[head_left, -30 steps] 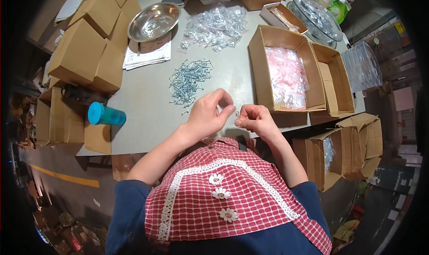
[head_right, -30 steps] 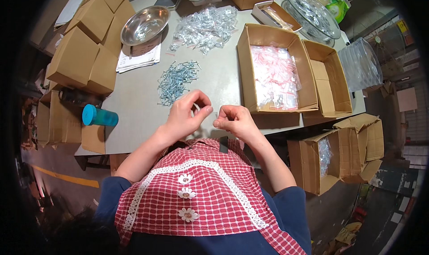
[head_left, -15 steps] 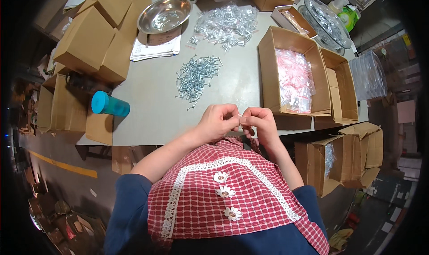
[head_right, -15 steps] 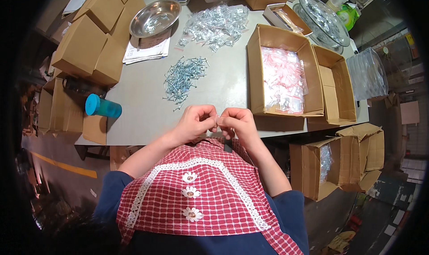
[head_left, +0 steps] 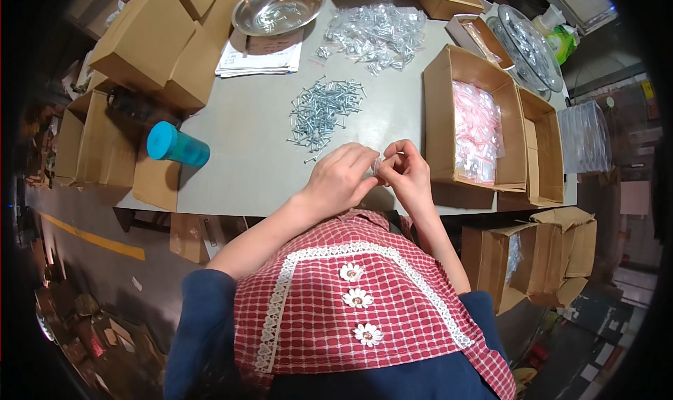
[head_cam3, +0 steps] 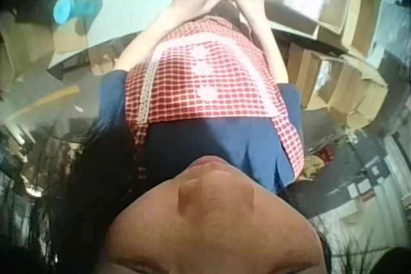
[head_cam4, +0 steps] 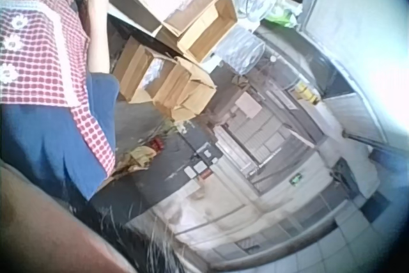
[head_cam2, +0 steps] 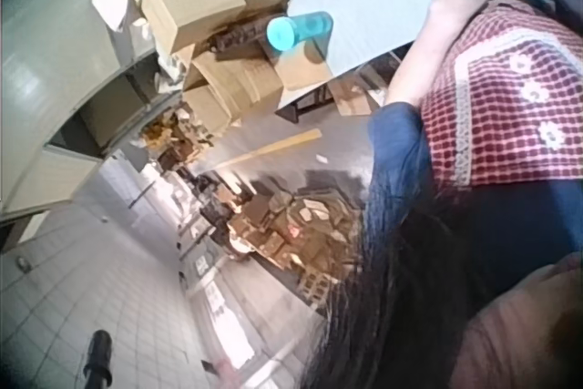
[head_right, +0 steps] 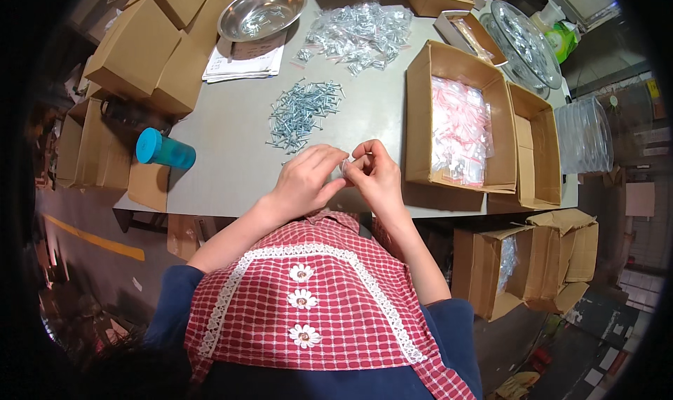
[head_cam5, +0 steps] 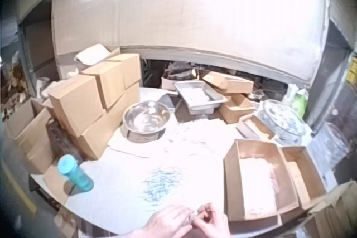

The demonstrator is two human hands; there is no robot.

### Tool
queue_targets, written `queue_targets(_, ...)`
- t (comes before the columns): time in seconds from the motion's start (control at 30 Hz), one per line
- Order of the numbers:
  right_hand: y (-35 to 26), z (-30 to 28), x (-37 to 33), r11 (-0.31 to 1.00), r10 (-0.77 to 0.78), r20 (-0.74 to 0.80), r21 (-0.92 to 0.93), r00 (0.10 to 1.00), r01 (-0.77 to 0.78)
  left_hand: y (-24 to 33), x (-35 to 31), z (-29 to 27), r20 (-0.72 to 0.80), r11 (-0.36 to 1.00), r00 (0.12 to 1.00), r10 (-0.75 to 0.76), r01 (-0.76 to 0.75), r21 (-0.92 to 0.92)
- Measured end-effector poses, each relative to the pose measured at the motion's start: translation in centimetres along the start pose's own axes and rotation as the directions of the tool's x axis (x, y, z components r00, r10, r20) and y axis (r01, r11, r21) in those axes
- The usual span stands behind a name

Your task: The recorder is counting and placing screws into small plastic bags, then placing the bags into a box.

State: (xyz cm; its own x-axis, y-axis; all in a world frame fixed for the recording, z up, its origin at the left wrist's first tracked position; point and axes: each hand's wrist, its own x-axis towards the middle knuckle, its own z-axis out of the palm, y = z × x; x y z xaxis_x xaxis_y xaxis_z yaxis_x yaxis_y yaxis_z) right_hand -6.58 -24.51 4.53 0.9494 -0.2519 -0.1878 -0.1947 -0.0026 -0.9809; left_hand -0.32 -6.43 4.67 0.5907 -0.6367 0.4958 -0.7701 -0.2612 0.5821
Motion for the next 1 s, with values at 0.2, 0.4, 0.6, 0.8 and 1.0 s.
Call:
queue_targets(0.2,0.6,0.4,4.7,0.984,0.181,0.352,-0.058,0.919,-0.171,-3.5,-2.7,-0.4,0.028,0.971,0.971,-0.238,0.238,-0.033)
queue_targets(0.4,3.5,3.0,13.1,0.476,-0.364,0.178,-0.808,0.914,0.347,-5.9,-4.0,-1.5,0.033,0.907,0.909,-0.415,0.417,-0.056)
queue_targets(0.6,4.6,3.9,14.3,0.131,-0.295,0.3,-0.928,0.907,0.349,-6.1,-4.0,-2.8,0.092,0.815,0.837,-0.54,0.547,-0.192)
queue_targets(0.8,3.4,1.6,11.7,0.22,-0.258,0.372,-0.876,0.892,0.429,-6.4,-3.1,-3.2,0.155,0.715,0.779,-0.607,0.621,-0.322)
queue_targets(1.0,2.7,0.2,10.5,0.669,-0.107,0.012,-0.739,0.994,0.081,-6.8,-2.2,-3.1,0.18,0.755,0.812,-0.555,0.583,-0.301)
